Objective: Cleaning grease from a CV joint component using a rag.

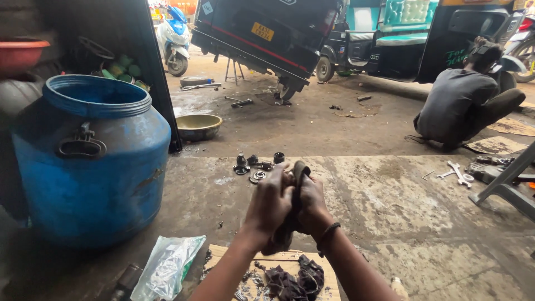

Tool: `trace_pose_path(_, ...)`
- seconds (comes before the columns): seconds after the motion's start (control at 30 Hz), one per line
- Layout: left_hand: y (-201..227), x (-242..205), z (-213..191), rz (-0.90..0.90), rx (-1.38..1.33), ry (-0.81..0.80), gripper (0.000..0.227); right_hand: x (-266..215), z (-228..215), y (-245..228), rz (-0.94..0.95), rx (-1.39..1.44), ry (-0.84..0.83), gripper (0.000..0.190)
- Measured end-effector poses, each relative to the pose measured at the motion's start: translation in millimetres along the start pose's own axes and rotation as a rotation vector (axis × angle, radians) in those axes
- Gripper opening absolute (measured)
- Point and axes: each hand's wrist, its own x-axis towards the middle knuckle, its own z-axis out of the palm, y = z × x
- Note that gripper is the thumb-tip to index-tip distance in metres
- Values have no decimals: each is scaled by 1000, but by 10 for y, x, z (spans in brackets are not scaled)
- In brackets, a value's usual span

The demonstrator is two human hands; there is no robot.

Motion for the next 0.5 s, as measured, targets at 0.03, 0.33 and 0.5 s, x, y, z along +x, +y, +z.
trace_pose_path(0.03, -46, 0, 9, -88, -56, 13, 51, -80, 48, -63, 18, -59, 18, 21)
trace_pose_path(0.33, -237, -59, 11, -255, -242, 126, 38, -47, 62, 25, 89, -54, -127, 22)
trace_pose_path(0.5, -345, -112, -7, -33, -112, 130, 28, 250, -328, 244, 224, 101, -269, 29)
